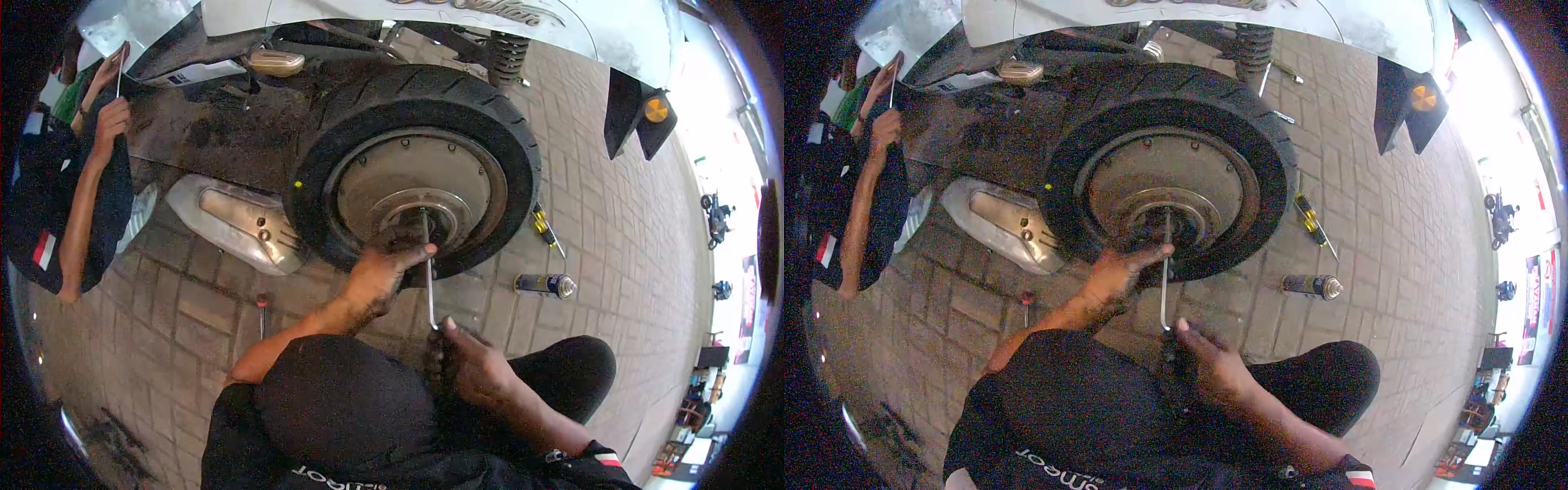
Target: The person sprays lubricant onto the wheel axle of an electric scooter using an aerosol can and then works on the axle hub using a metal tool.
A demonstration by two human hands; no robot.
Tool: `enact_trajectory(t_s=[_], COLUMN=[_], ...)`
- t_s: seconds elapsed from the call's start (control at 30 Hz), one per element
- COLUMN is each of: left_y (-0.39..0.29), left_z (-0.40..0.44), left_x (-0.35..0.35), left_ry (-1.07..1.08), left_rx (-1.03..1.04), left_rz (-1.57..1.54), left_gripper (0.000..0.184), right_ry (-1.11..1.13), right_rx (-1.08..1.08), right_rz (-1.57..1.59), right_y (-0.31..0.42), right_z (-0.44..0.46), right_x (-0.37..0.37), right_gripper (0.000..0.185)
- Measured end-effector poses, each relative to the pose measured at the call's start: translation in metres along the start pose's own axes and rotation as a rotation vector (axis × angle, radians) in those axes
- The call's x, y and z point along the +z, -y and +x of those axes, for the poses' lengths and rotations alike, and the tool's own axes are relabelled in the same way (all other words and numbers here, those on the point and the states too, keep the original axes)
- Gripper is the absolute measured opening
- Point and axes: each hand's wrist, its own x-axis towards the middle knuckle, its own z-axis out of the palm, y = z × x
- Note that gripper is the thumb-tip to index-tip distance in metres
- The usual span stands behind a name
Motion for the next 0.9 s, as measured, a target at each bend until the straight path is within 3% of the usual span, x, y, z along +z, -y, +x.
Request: enact_trajectory(t_s=[0.1,0.17,0.2,0.23,0.3,0.4,0.47,0.53,0.6,0.63,0.7,0.73,0.8,0.83,0.9], left_y=[0.011,0.008,0.005,0.002,0.007,0.009,-0.006,-0.012,-0.011,-0.01,-0.013,-0.016,-0.004,0.003,0.005], left_z=[0.004,0.002,0.002,0.002,0.006,0.01,0.005,0.0,-0.002,-0.004,-0.016,-0.022,-0.019,-0.016,-0.015], left_x=[0.0,-0.004,-0.004,-0.003,0.0,0.003,0.001,-0.002,-0.006,-0.009,-0.004,-0.001,0.001,0.001,0.0], left_ry=[0.015,-0.046,-0.051,-0.046,-0.038,0.017,-0.03,0.01,0.048,0.192,0.297,0.345,0.37,0.371,0.303], left_rx=[0.165,0.235,0.237,0.112,-0.014,0.307,0.094,0.022,-0.047,0.055,-0.031,-0.079,-0.187,-0.188,0.255], left_rz=[-0.206,0.07,0.065,0.056,0.049,-0.162,-0.123,-0.137,-0.156,0.142,0.006,-0.058,-0.447,-0.451,0.149], left_gripper=[0.06,0.059,0.059,0.058,0.058,0.061,0.062,0.059,0.057,0.053,0.046,0.042,0.036,0.036,0.031], right_ry=[-0.025,-0.025,-0.026,-0.025,0.154,0.241,0.188,0.14,-0.236,-0.237,-0.382,-0.383,-0.437,-0.451,-0.433], right_rx=[-0.001,-0.013,-0.021,-0.019,0.035,0.065,0.016,-0.031,-0.131,-0.133,-0.74,-0.742,-0.851,-1.031,-0.936], right_rz=[-0.171,-0.099,-0.019,-0.024,0.251,0.204,0.209,0.216,0.019,0.017,-0.635,-0.636,-1.323,-1.481,-1.394], right_y=[-0.005,-0.012,-0.013,-0.012,-0.007,-0.004,-0.006,-0.005,0.002,0.001,-0.003,0.001,0.017,0.019,0.022], right_z=[0.002,0.009,0.01,0.01,0.007,0.006,0.003,-0.001,-0.004,0.0,0.009,0.008,0.001,0.0,-0.011], right_x=[0.003,0.004,0.005,0.007,0.009,0.01,0.015,0.026,0.038,0.034,0.024,0.023,0.028,0.034,0.048], right_gripper=[0.026,0.027,0.027,0.027,0.03,0.035,0.033,0.032,0.033,0.033,0.032,0.032,0.032,0.035,0.038])
